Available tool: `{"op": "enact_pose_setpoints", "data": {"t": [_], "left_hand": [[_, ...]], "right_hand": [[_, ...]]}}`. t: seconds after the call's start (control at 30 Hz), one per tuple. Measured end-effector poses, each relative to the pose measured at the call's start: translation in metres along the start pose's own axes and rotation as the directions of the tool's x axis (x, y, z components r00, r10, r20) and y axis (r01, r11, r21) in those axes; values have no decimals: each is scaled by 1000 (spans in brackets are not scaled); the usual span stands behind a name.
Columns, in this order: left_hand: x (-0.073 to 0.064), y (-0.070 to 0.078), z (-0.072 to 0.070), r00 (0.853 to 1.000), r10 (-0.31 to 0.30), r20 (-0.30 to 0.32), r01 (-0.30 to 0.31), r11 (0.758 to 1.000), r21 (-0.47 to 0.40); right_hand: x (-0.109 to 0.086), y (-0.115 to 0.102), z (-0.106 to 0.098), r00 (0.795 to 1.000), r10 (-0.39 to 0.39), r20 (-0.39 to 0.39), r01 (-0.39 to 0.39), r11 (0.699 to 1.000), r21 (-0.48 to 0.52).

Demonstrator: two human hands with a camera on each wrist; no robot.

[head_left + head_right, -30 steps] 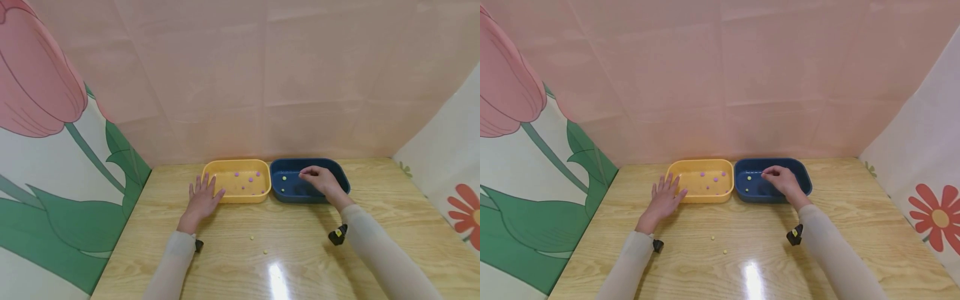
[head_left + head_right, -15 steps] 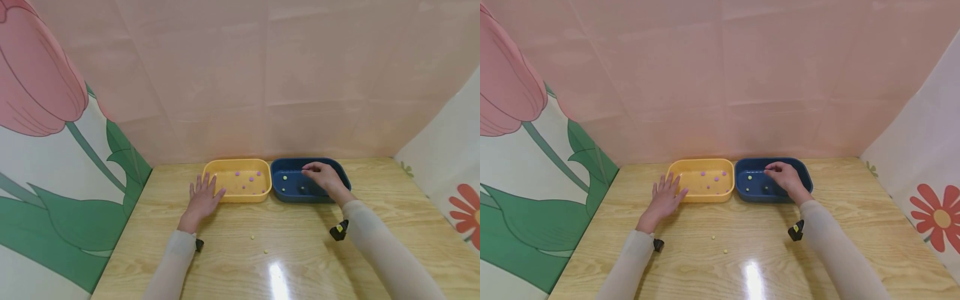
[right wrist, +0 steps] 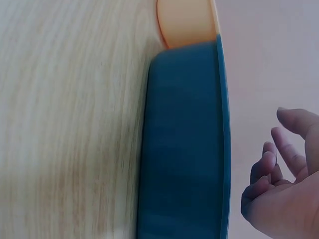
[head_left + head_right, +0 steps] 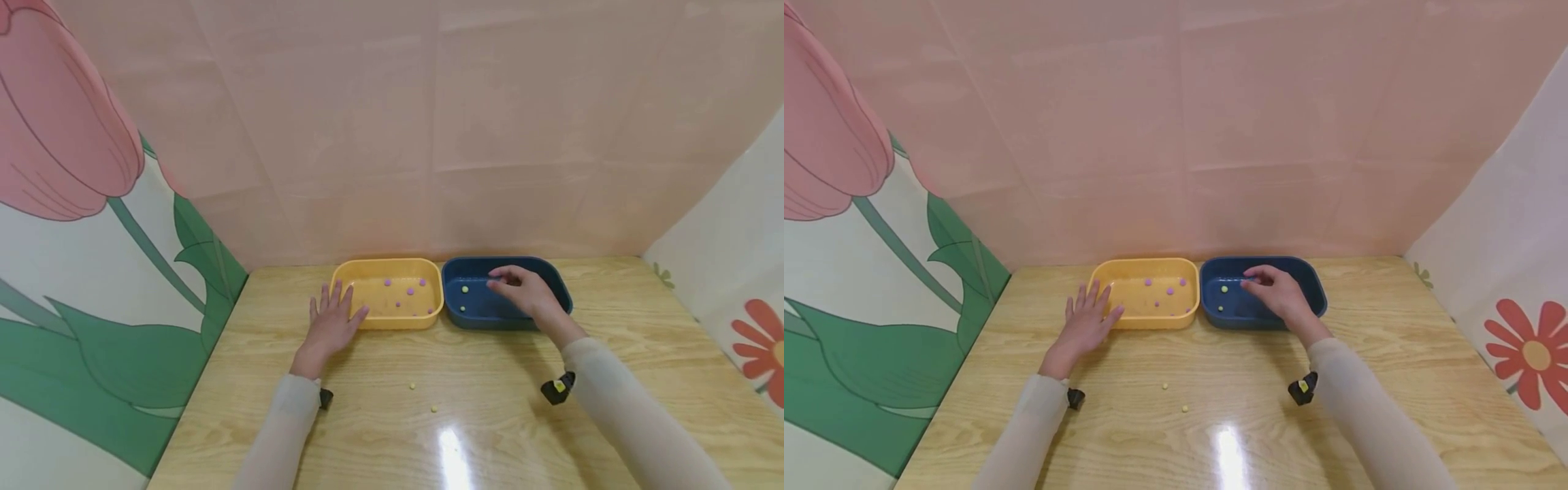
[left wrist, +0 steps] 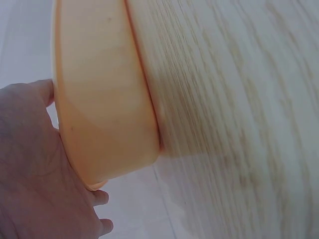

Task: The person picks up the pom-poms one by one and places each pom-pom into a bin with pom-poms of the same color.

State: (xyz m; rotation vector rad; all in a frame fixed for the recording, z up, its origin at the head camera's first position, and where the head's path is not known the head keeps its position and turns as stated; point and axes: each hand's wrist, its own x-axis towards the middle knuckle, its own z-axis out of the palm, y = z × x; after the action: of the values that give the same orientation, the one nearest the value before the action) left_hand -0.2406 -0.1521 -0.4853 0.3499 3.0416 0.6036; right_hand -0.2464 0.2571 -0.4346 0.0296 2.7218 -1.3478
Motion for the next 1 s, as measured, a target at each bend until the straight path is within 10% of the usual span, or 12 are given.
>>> {"op": "enact_pose_setpoints", "data": {"t": [1.0], "left_hand": [[0, 0, -1, 1000, -2, 17, 3, 1000, -19]], "right_hand": [[-59, -9, 41, 981, -193, 32, 189, 976, 105]]}}
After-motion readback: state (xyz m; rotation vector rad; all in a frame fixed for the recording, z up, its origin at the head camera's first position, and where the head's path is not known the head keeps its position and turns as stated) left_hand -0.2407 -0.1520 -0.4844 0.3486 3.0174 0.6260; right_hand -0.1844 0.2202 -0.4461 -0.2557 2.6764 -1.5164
